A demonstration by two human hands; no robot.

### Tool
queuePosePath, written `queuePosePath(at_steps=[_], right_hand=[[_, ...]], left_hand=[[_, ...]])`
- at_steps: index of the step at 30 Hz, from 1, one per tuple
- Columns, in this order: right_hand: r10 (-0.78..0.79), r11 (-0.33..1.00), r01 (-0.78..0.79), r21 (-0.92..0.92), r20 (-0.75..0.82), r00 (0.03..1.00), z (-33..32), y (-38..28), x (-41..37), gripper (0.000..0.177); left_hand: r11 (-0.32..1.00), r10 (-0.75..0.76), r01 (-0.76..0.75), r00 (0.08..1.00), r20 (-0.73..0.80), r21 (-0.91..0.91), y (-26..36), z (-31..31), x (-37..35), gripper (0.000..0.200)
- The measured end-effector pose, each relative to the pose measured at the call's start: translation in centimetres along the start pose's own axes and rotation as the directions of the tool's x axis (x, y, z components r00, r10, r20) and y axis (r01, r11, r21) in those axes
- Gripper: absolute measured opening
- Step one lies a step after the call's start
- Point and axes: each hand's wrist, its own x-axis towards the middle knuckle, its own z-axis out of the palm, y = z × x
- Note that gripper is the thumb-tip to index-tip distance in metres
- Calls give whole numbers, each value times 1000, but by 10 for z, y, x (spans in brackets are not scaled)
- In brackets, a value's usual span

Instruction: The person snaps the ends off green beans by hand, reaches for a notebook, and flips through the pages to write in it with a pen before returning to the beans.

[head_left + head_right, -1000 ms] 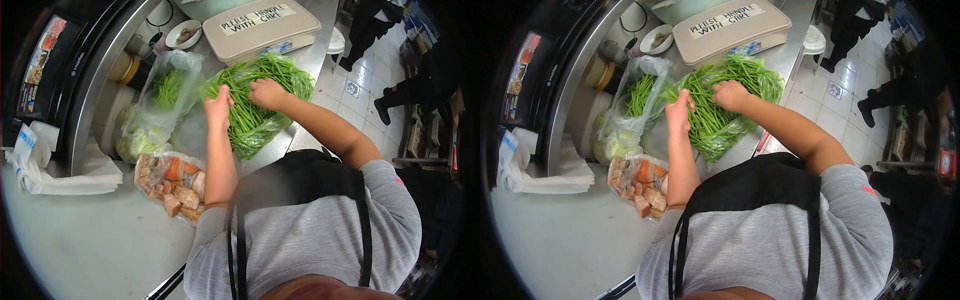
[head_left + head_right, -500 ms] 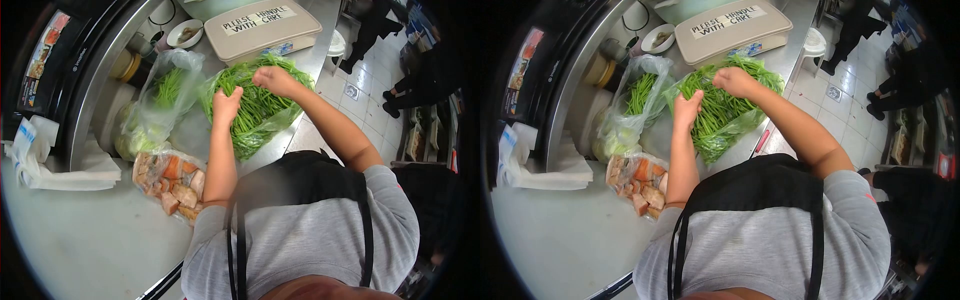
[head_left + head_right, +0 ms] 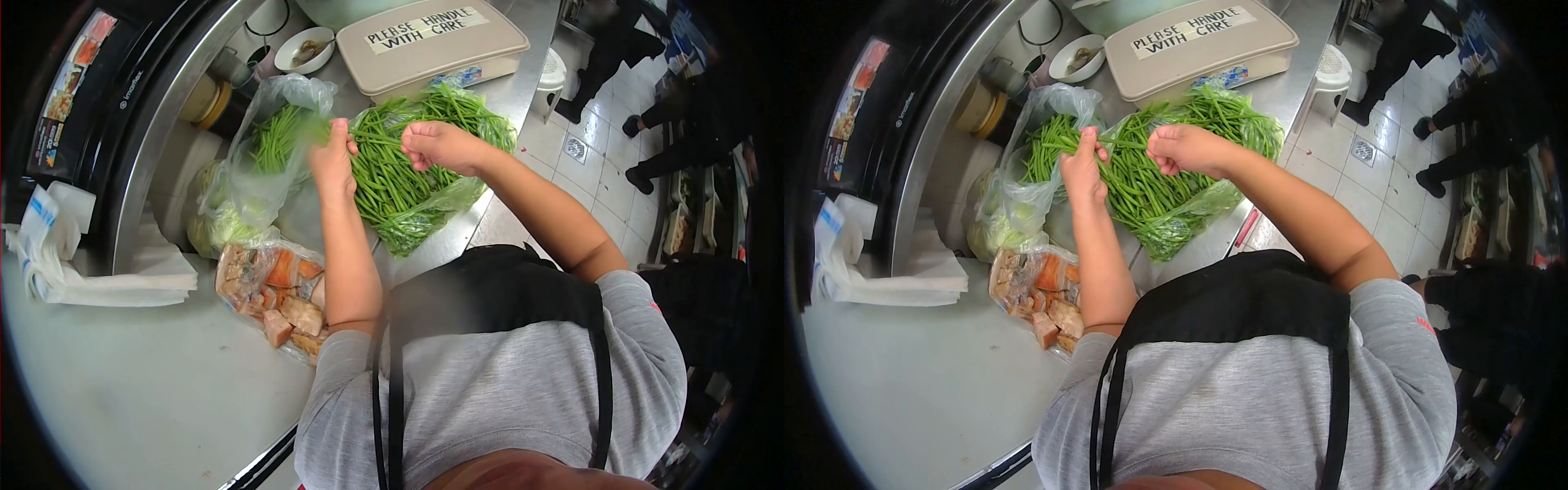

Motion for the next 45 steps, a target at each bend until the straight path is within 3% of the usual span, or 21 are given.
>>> queuePosePath(at_steps=[3, 5, 6, 9, 12, 15, 17, 19, 22, 23, 24, 27, 30, 31, 34, 35, 38, 40, 41, 44, 45], right_hand=[[-125, 806, -48, -590, -248, 961, 7, 3, 14, 21], [-100, 584, -172, -793, -281, 955, 16, 2, 22, 27], [-93, 447, -227, -865, -297, 950, 22, 2, 26, 30], [-83, 246, -191, -950, -217, 973, 42, 2, 36, 34], [-109, 114, -101, -988, -114, 987, 42, 15, 45, 25], [-148, 71, -77, -995, -87, 985, 31, 15, 47, 19], [-180, 20, -70, -997, -72, 981, 28, -8, 36, 17], [-308, 38, 3, -999, -9, 951, 18, -15, 28, 16], [-465, -34, -29, -999, -10, 885, 8, -23, 22, 15], [-511, -30, -60, -998, -37, 859, 7, -21, 22, 15], [-556, -23, -91, -996, -63, 829, 5, -20, 22, 16], [-627, 245, -225, -943, -331, 706, -21, -21, 25, 21], [-374, 381, -206, -901, -354, 857, -40, -22, 14, 28], [-144, 551, -185, -814, -311, 939, -43, -22, 10, 33], [-130, 891, 51, -451, -147, 981, -33, -9, 2, 32], [-54, 921, 1, -390, -125, 991, -30, -10, -1, 32], [-179, 892, 157, -424, -12, 984, -31, 4, 6, 27], [-275, 671, 131, -730, -81, 958, -23, 0, 8, 24], [-330, 524, 94, -847, -100, 939, -18, -2, 9, 22], [-278, 373, -202, -905, -317, 907, -7, 10, 25, 21], [-238, 324, -252, -912, -337, 911, -7, 10, 29, 23]], left_hand=[[996, 79, -81, 995, 58, 26, 9, 2, -8, 11], [993, 110, -117, 980, 164, 34, 22, 13, -23, 10], [991, 133, -135, 984, 115, 10, 22, 13, -22, 10], [979, 202, -202, 979, 31, -21, 21, 6, -15, 9], [995, 101, -101, 995, 21, 4, 20, -3, -9, 11], [865, 23, -61, 996, 81, 498, 0, -15, -1, 13], [700, 38, -174, 978, 207, 693, -21, -20, 6, 15], [601, 27, -270, 947, 319, 752, -27, -12, 4, 17], [715, -142, -129, 936, 323, 687, -25, 5, 1, 18], [868, -124, -48, 943, 310, 495, -28, 14, -4, 16], [913, -179, 38, 932, 316, 406, -25, 19, -6, 15], [945, -320, 321, 864, 390, 65, -18, 24, -13, 12], [799, -278, 510, 783, 556, -319, -24, 12, -3, 10], [729, -266, 559, 763, 590, -394, -24, 9, -1, 8], [650, -253, 592, 760, 599, -477, -24, 6, 3, 9], [651, -266, 589, 768, 583, -478, -24, 6, 2, 9], [633, -276, 602, 763, 584, -487, -26, 4, 4, 8], [684, -294, 569, 788, 540, -457, -27, 4, 2, 9], [707, -302, 553, 800, 518, -441, -27, 5, 0, 10], [898, -271, 385, 864, 425, -211, -18, 14, -12, 11], [893, -226, 359, 878, 422, -271, -10, 13, -13, 12]])
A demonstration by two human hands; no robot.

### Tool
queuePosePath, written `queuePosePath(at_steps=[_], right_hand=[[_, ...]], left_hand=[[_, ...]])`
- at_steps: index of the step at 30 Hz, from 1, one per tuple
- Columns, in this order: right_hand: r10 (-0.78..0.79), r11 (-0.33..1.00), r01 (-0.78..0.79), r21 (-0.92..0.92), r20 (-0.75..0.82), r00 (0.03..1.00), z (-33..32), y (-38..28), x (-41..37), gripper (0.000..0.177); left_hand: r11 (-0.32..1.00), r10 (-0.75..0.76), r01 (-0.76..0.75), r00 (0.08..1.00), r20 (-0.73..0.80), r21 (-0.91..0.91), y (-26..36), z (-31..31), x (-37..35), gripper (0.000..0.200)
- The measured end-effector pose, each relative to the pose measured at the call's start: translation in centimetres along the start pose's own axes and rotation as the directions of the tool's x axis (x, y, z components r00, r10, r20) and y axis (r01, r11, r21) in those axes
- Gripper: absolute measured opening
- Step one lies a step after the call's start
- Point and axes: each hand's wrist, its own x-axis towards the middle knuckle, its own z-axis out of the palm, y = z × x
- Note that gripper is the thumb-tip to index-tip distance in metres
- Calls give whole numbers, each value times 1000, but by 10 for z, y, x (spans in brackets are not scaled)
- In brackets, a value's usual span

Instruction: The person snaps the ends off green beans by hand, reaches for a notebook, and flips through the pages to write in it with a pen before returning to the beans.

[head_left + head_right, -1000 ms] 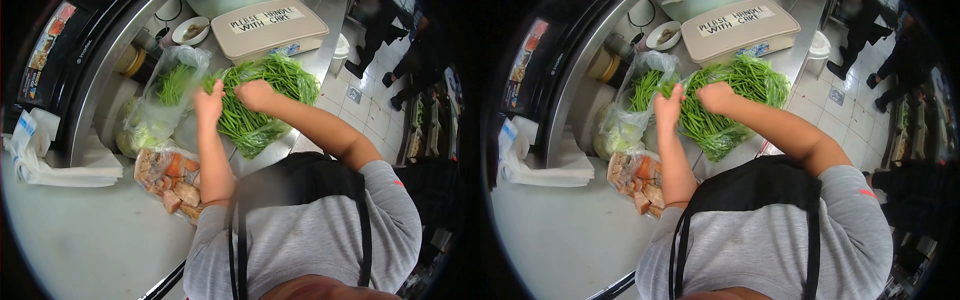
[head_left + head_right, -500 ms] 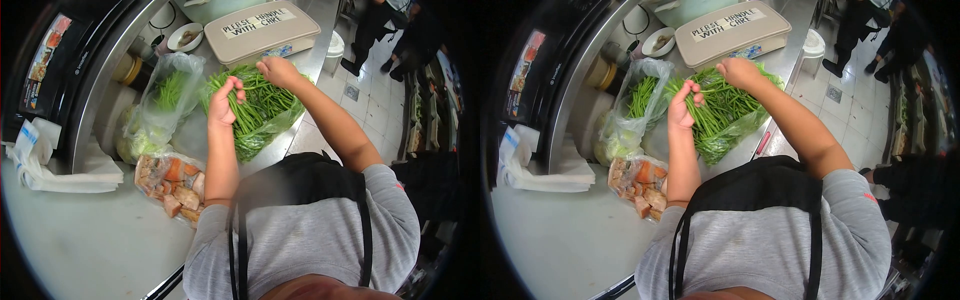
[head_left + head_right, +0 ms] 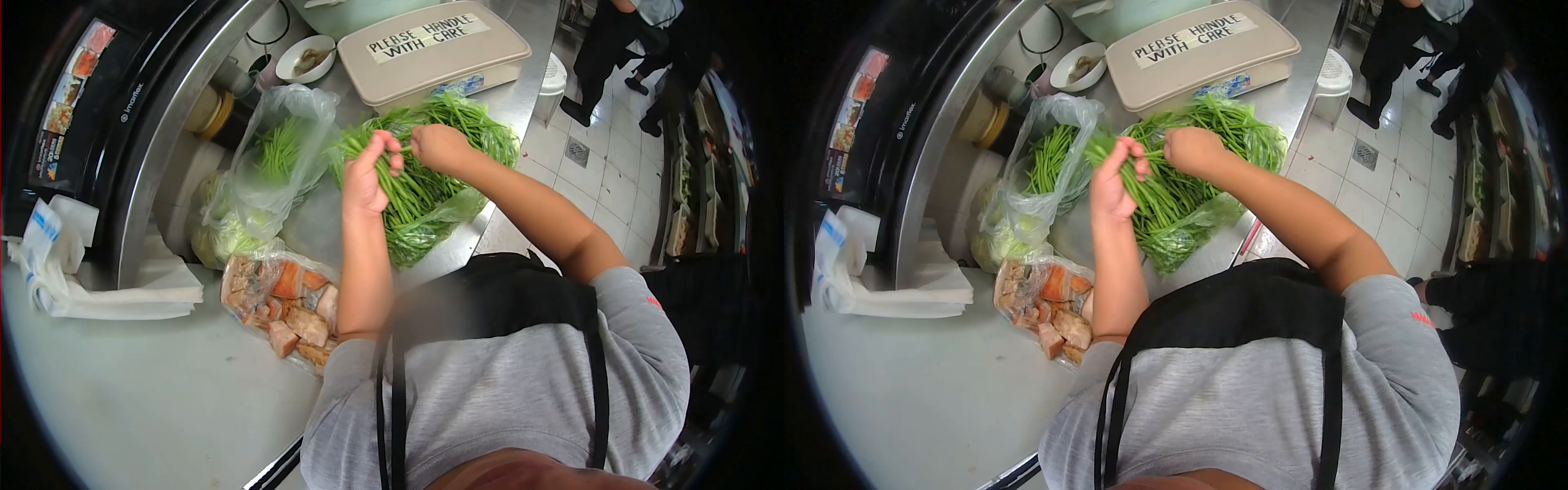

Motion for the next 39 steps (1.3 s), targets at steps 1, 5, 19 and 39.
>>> queuePosePath(at_steps=[1, 5, 19, 39], right_hand=[[20, 998, -17, -65, 43, 999, 0, 0, 5, 23], [-82, 969, 77, -235, -13, 997, 11, 1, 31, 23], [-497, 817, 447, -364, -53, 866, -33, -33, 23, 14], [-219, 885, 300, 357, -250, 943, -12, 36, 4, 21]], left_hand=[[998, 49, -50, 998, -41, -31, 7, -4, -2, 12], [981, 190, -196, 956, -221, -2, 39, -22, -4, 13], [47, 455, -88, 889, 58, 995, 3, -27, 25, 20], [959, -23, 77, 980, -195, 273, 8, 0, 21, 21]])
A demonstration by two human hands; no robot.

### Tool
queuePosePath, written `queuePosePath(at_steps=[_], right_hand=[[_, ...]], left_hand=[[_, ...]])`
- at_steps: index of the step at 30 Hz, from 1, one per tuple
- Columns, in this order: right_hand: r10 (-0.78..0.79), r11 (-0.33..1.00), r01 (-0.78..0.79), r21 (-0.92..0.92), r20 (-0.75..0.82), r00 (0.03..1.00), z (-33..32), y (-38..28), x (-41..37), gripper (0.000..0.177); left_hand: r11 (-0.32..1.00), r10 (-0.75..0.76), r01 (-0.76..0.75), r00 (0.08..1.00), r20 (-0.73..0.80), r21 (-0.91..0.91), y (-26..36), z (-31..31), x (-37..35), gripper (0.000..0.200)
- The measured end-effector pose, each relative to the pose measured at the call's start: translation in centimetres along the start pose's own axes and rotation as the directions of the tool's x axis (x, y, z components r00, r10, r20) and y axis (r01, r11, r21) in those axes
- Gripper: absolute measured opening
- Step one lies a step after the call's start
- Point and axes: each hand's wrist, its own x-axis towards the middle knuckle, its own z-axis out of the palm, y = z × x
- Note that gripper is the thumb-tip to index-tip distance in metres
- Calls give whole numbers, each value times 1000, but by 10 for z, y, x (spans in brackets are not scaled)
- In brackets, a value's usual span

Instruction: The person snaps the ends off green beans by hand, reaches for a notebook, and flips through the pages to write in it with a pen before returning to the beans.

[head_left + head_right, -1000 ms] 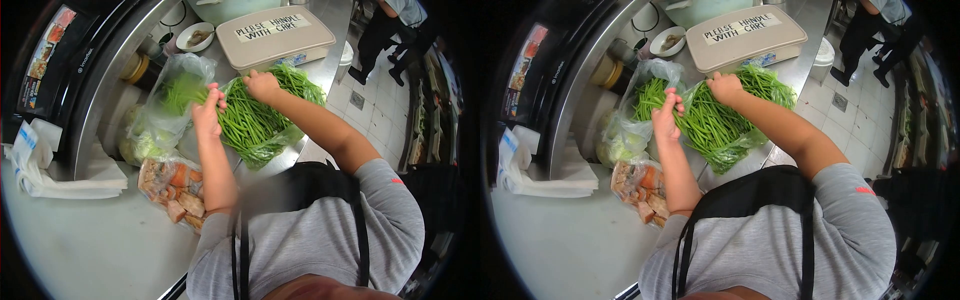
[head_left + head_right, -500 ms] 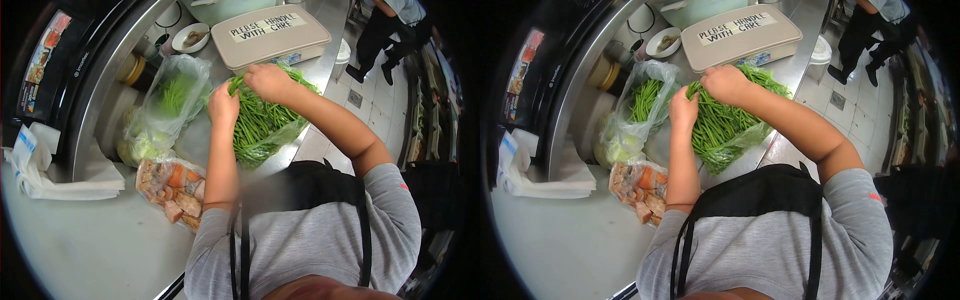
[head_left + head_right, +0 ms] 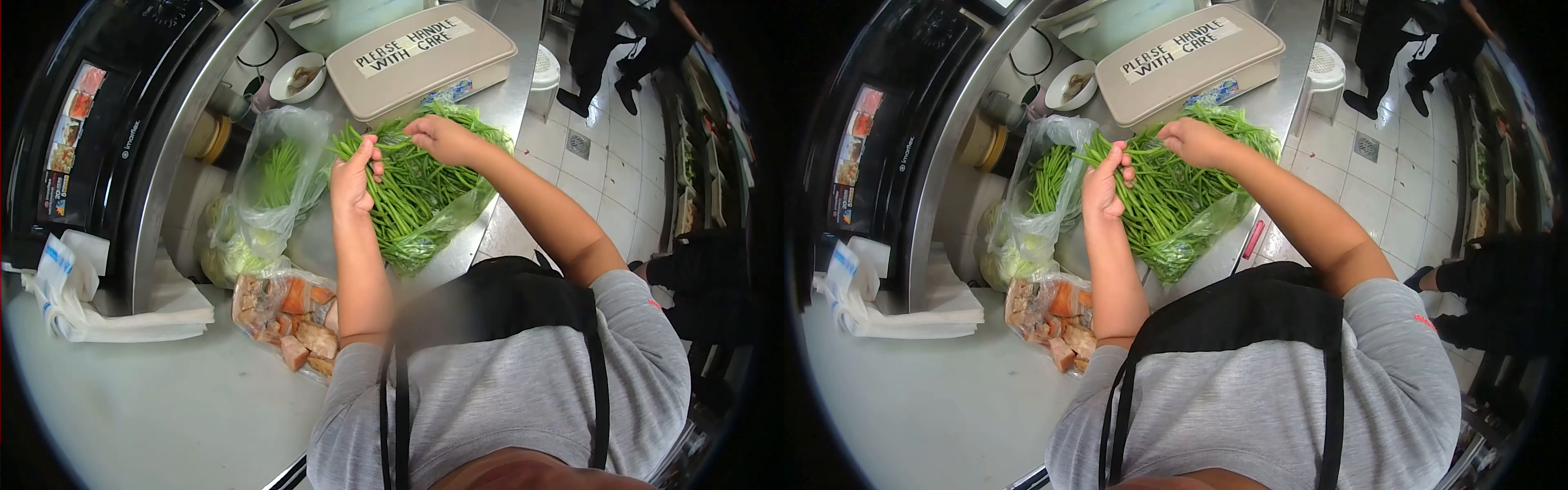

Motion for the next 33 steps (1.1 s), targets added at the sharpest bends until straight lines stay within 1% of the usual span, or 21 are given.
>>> queuePosePath(at_steps=[1, 4, 7, 8, 10, 11, 12, 13, 14, 15, 16, 17, 20, 21, 24, 25, 27, 28, 30, 32, 33], right_hand=[[-120, 991, 118, -57, -27, 992, 3, 1, -2, 21], [-34, 951, 66, -301, 111, 993, 5, -10, -4, 16], [163, 958, -155, -240, 11, 987, 13, -14, 5, 17], [203, 974, -206, -89, -47, 978, 18, -13, 10, 17], [305, 937, -271, 219, -139, 942, 30, -11, 21, 19], [453, 829, -389, 401, -74, 888, 33, -10, 28, 22], [578, 672, -488, 557, 19, 816, 35, -11, 36, 25], [671, 473, -561, 679, 135, 729, 36, -11, 42, 28], [561, 691, -529, 493, 96, 822, 36, -9, 43, 30], [430, 856, -438, 273, 91, 898, 33, -6, 43, 31], [405, 909, -414, 52, 129, 905, 35, -6, 41, 30], [380, 920, -353, -168, 166, 910, 37, -6, 40, 30], [264, 908, -139, -395, 284, 922, 60, 2, 16, 26], [233, 923, -105, -369, 322, 918, 68, 11, 10, 23], [75, 973, -31, -228, 184, 980, 77, 36, 4, 19], [130, 985, -117, -123, 104, 986, 68, 22, 4, 17], [109, 994, -107, -38, 64, 992, 53, -1, 4, 16], [103, 995, -103, 4, 43, 994, 47, -12, 4, 16], [-13, 998, 14, -61, 17, 1000, 38, -27, 3, 17], [-168, 974, 170, -150, 28, 985, 33, -32, 1, 18], [-197, 956, 200, -216, 37, 980, 30, -32, -2, 18]], left_hand=[[1000, -7, 7, 1000, 5, 0, 0, 1, -1, 21], [1000, -9, 9, 1000, 7, -10, -4, 0, -3, 21], [999, 44, -44, 999, -14, -17, -8, -3, -3, 21], [998, 68, -68, 997, -21, -11, -8, -2, -4, 20], [993, 117, -117, 992, -42, 11, -9, 3, -7, 20], [989, 145, -143, 988, -57, 29, -8, 5, -10, 20], [984, 173, -170, 982, -71, 48, -8, 7, -12, 19], [983, 182, -180, 981, -63, 37, -9, 6, -14, 19], [979, 204, -200, 974, -98, 49, -9, 3, -15, 18], [974, 225, -219, 965, -133, 62, -7, -2, -14, 18], [969, 247, -237, 955, -166, 74, -6, -7, -13, 17], [963, 268, -257, 944, -192, 79, -5, -14, -10, 16], [956, 289, -292, 916, -279, 29, 2, -26, -6, 13], [960, 268, -280, 918, -293, 1, -2, -35, -2, 10], [966, 225, -254, 918, -327, -47, -5, -42, -3, 9], [971, 201, -233, 923, -328, -60, -7, -43, -2, 11], [978, 150, -189, 934, -326, -92, -12, -39, 0, 14], [982, 122, -159, 949, -291, -106, -15, -34, 1, 16], [987, 67, -97, 974, -218, -130, -20, -21, 3, 20], [992, 63, -79, 987, -148, -101, -23, -14, 5, 22], [992, 64, -75, 992, -112, -97, -24, -10, 6, 21]])
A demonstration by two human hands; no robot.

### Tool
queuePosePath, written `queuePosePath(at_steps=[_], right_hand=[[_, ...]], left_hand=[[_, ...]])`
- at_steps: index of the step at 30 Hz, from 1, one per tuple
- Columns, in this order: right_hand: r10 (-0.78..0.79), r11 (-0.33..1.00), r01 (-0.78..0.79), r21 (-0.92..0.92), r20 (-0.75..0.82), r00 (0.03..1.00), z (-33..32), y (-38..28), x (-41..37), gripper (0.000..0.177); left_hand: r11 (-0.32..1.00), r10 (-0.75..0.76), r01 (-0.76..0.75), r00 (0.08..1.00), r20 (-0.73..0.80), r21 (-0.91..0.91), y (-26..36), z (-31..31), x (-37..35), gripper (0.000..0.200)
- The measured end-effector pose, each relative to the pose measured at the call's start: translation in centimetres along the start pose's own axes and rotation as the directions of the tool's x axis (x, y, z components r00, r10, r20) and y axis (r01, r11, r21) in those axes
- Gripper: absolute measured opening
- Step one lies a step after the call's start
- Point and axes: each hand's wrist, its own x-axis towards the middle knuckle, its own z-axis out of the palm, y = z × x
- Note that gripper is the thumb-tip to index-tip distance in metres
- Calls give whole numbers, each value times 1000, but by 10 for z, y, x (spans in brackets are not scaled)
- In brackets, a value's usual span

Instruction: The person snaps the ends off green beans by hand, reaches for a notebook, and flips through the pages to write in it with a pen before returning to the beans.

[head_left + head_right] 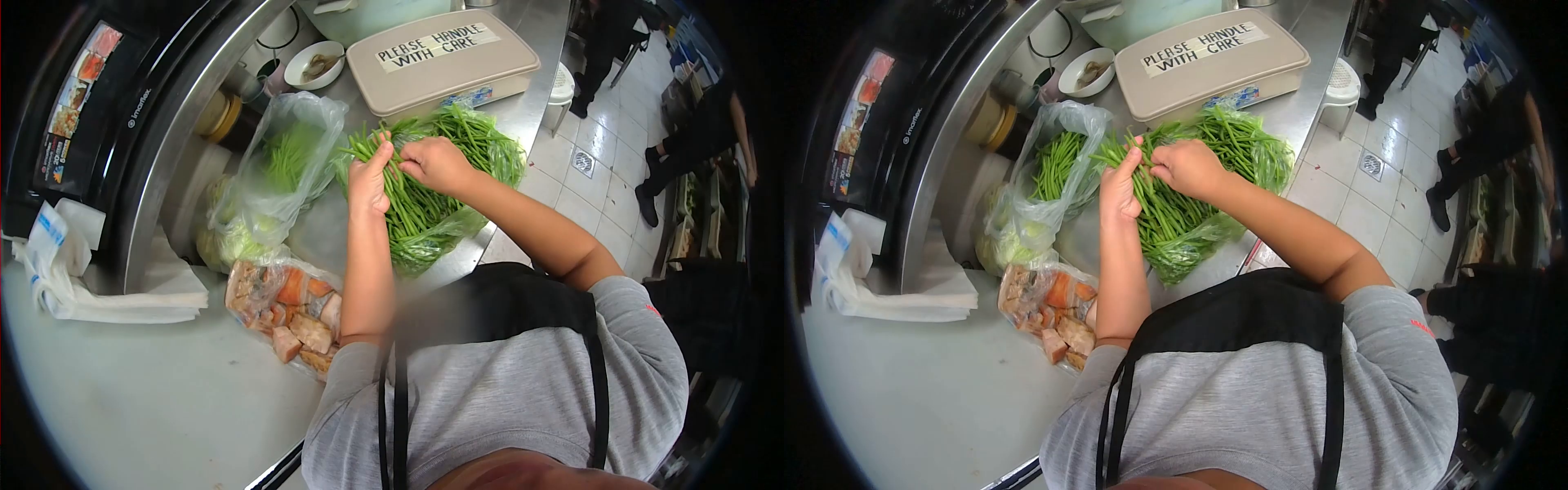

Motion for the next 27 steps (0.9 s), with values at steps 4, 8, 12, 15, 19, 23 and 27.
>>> queuePosePath(at_steps=[4, 8, 12, 15, 19, 23, 27], right_hand=[[155, 962, -172, 213, 92, 984, -10, 8, -13, 16], [209, 900, -270, 343, 203, 957, -17, 9, -22, 17], [163, 956, -205, 210, 200, 966, -25, 5, -25, 19], [207, 965, -233, 121, 195, 959, -28, 2, -26, 20], [238, 962, -257, 93, 181, 954, -23, 8, -29, 19], [273, 930, -287, 228, 94, 958, -19, 7, -32, 18], [196, 935, -198, 295, 35, 980, -16, 4, -28, 16]], left_hand=[[1000, 21, -21, 1000, 14, -2, 4, 6, -3, 15], [999, 48, -47, 998, 31, -28, 5, 7, -3, 10], [996, 54, -53, 998, 12, -74, 3, 17, -5, 9], [996, 57, -55, 998, 20, -75, 4, 20, -10, 8], [991, 57, -57, 998, 2, -122, 6, 20, -12, 8], [987, 96, -97, 995, -18, -125, 7, 19, -10, 8], [978, 103, -114, 992, -75, -175, 2, 15, -6, 7]])
